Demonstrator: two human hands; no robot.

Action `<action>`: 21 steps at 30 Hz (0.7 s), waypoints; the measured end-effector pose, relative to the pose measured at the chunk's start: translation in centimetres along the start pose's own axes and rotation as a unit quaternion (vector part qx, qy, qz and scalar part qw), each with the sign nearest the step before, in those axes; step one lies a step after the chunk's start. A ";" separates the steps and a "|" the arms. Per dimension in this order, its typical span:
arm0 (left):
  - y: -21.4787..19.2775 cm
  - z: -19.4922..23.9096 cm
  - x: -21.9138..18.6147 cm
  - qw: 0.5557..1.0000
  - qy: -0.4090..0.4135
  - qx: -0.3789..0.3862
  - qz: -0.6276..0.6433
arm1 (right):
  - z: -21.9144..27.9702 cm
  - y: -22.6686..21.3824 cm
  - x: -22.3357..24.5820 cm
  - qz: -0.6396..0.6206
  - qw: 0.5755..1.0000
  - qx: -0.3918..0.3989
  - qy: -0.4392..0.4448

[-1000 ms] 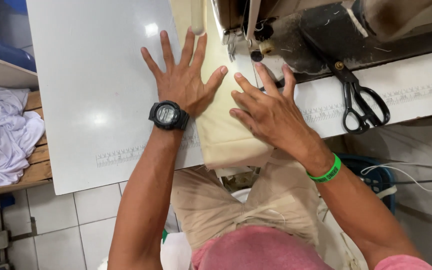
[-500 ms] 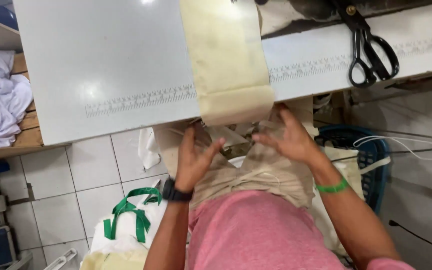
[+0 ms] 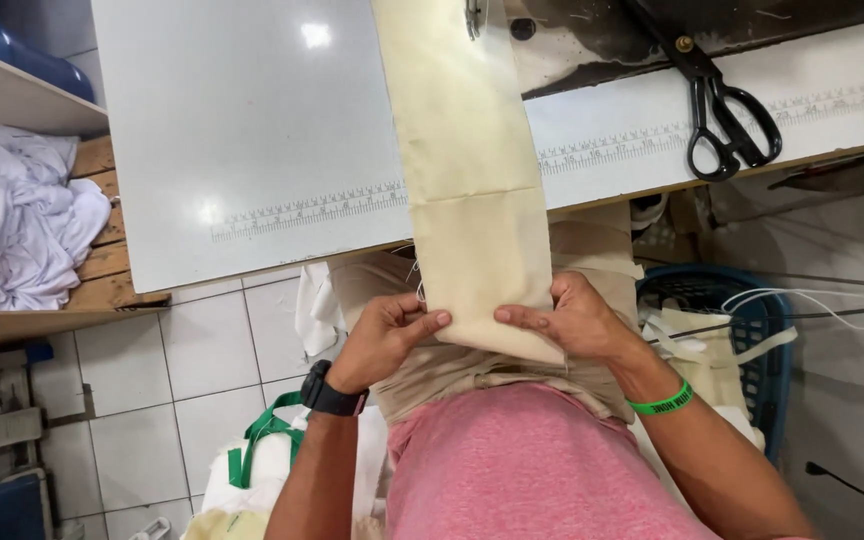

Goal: The person is cutting long strips of white fabric using scissors on a workbench in a sewing factory.

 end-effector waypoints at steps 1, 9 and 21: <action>0.1 0.3 -0.6 0.993 -0.026 0.010 -0.112 | 0.0 0.0 -0.3 0.004 1.000 0.002 0.008; 4.9 -1.1 -14.6 0.727 0.426 -0.233 -0.485 | 0.2 0.4 0.3 -0.017 1.000 0.020 0.012; 4.8 -11.0 -11.5 0.650 0.263 -0.132 -0.701 | 0.8 -0.3 -2.5 0.115 0.984 0.136 0.020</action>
Point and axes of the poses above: each hand's wrist, its own z-axis away from the middle knuckle, its own y-axis out of the palm, x = y × z, the point moved 8 cm from there along -z, towards the middle knuckle, and after that the axes turned 13 degrees about z, right-handed, at the moved point
